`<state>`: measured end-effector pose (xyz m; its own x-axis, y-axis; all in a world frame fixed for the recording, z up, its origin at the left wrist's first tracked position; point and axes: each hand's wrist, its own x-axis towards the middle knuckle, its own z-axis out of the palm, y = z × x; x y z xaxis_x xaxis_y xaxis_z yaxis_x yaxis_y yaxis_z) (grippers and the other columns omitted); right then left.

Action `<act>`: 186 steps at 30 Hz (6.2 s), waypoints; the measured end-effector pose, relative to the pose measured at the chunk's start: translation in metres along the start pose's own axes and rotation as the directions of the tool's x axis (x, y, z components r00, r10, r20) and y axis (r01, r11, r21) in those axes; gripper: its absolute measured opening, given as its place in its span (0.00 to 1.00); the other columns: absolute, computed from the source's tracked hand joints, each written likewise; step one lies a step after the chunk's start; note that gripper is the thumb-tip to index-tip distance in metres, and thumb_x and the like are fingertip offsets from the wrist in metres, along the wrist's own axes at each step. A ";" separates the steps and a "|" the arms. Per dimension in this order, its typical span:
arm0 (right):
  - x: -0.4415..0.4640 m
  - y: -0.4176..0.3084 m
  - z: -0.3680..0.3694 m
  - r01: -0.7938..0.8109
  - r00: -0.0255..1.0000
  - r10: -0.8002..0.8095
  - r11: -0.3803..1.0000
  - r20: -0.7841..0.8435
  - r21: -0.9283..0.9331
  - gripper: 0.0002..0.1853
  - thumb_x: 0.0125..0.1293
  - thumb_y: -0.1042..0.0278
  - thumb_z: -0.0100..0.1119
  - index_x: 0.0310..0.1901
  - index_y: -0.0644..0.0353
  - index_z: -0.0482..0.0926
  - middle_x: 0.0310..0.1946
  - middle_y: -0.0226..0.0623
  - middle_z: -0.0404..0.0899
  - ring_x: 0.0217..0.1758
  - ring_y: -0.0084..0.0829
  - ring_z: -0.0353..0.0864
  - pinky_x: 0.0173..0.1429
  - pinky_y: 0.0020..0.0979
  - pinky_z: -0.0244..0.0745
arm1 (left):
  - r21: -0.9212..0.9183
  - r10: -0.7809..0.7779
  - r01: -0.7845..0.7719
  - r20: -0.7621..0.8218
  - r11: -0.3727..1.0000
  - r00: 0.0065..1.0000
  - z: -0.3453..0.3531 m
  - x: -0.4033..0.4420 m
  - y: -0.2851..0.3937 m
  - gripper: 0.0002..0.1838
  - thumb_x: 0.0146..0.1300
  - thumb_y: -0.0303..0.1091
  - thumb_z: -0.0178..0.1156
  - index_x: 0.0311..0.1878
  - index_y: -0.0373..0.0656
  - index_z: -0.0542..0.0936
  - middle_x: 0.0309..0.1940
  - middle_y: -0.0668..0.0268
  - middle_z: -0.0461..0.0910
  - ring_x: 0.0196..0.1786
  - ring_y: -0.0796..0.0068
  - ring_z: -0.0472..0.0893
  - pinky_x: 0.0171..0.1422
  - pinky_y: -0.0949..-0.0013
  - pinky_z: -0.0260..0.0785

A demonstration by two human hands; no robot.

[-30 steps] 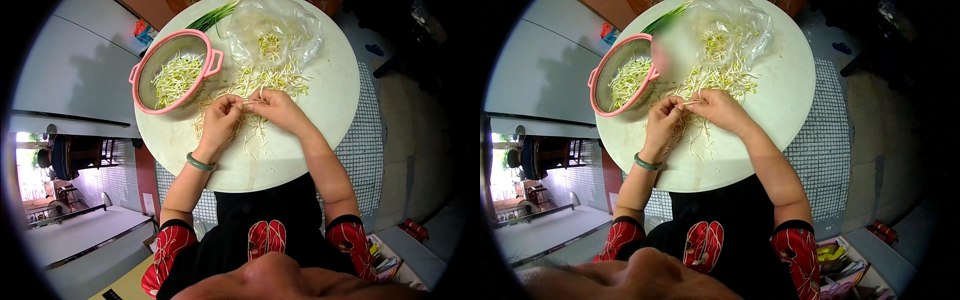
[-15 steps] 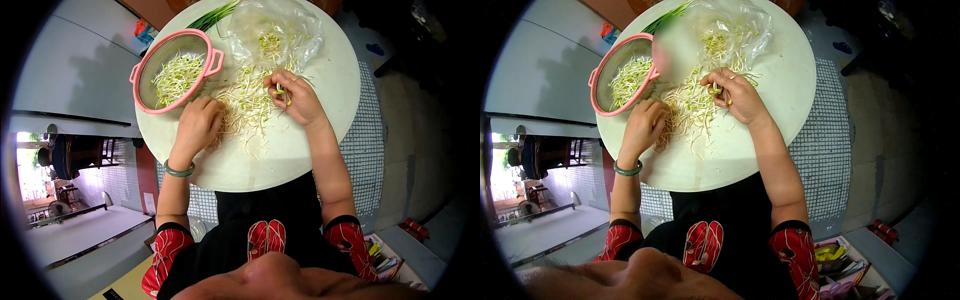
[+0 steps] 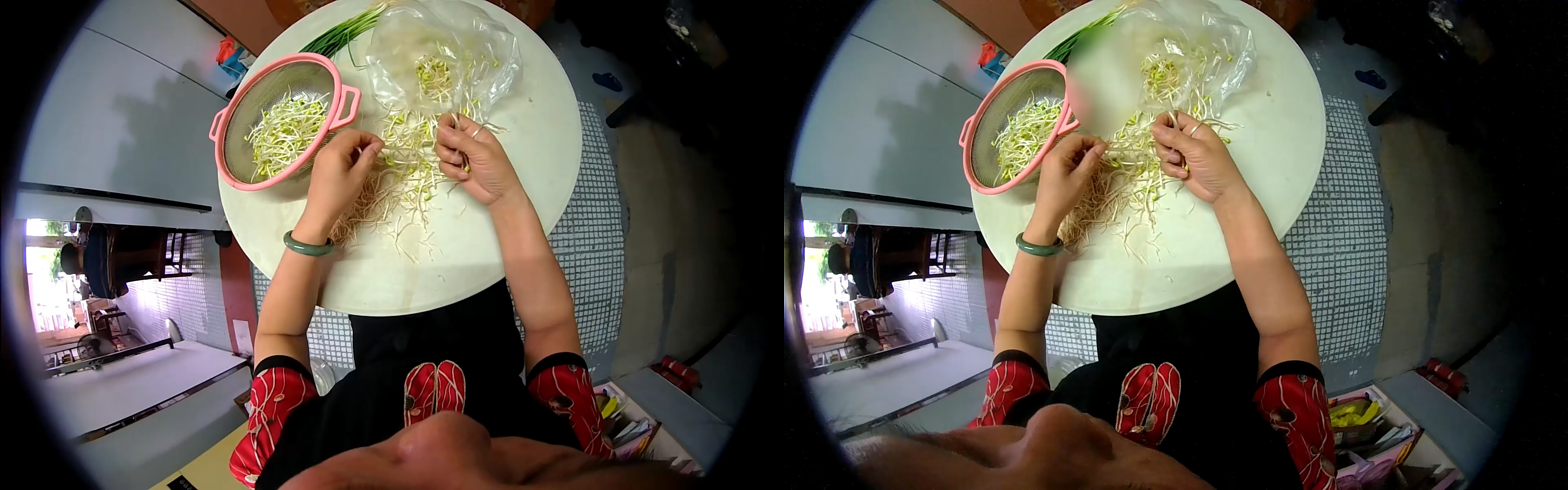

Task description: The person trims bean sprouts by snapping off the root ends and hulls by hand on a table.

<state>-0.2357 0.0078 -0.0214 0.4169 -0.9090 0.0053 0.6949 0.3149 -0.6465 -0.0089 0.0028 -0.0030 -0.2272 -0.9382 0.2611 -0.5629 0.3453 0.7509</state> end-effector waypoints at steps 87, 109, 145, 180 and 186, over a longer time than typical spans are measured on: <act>0.002 0.018 0.016 0.100 0.976 -0.153 0.948 -0.155 -0.302 0.11 0.62 0.63 0.69 0.40 0.57 0.78 0.31 0.20 0.76 0.30 0.08 0.68 0.29 0.14 0.59 | -0.875 -0.251 0.469 0.431 0.120 0.867 0.041 -0.027 0.020 0.08 0.68 0.27 0.57 0.47 0.35 0.77 0.29 0.71 0.74 0.27 0.84 0.67 0.34 0.78 0.63; 0.036 -0.007 0.108 0.524 0.768 -0.609 0.421 0.198 -0.740 0.06 0.64 0.71 0.63 0.40 0.62 0.79 0.29 0.26 0.78 0.29 0.12 0.69 0.33 0.19 0.66 | -0.790 -0.186 0.522 0.487 0.323 0.853 0.003 -0.050 0.010 0.05 0.67 0.28 0.59 0.43 0.37 0.77 0.29 0.73 0.73 0.28 0.84 0.69 0.34 0.80 0.63; 0.019 -0.027 -0.019 0.095 0.938 -0.329 -0.061 0.110 -0.994 0.07 0.60 0.69 0.64 0.36 0.62 0.84 0.28 0.35 0.78 0.33 0.32 0.76 0.39 0.30 0.72 | 0.092 0.156 -0.148 -0.079 0.985 0.985 -0.062 -0.039 0.013 0.05 0.61 0.22 0.61 0.41 0.39 0.80 0.31 0.63 0.78 0.29 0.73 0.75 0.32 0.72 0.68; 0.027 -0.007 -0.020 0.221 0.910 -0.414 0.472 0.007 -0.854 0.08 0.65 0.66 0.64 0.35 0.63 0.83 0.23 0.24 0.76 0.26 0.14 0.67 0.30 0.21 0.63 | -0.121 -0.113 0.154 0.293 0.981 0.949 0.007 0.002 0.020 0.10 0.63 0.31 0.63 0.46 0.38 0.78 0.33 0.74 0.76 0.34 0.87 0.69 0.37 0.78 0.64; 0.022 -0.005 -0.006 0.234 0.906 -0.407 0.256 0.115 -0.938 0.10 0.62 0.64 0.66 0.33 0.64 0.82 0.22 0.31 0.76 0.23 0.19 0.70 0.28 0.24 0.66 | -0.301 -0.037 0.059 0.080 0.952 0.996 0.029 0.012 0.012 0.12 0.63 0.35 0.64 0.44 0.36 0.80 0.33 0.68 0.80 0.34 0.81 0.75 0.38 0.74 0.68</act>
<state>-0.2336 -0.0155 -0.0221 0.1617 -0.9206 0.3556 -0.2744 -0.3881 -0.8798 -0.0412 -0.0035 -0.0082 -0.2693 -0.9453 0.1841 -0.3096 0.2660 0.9129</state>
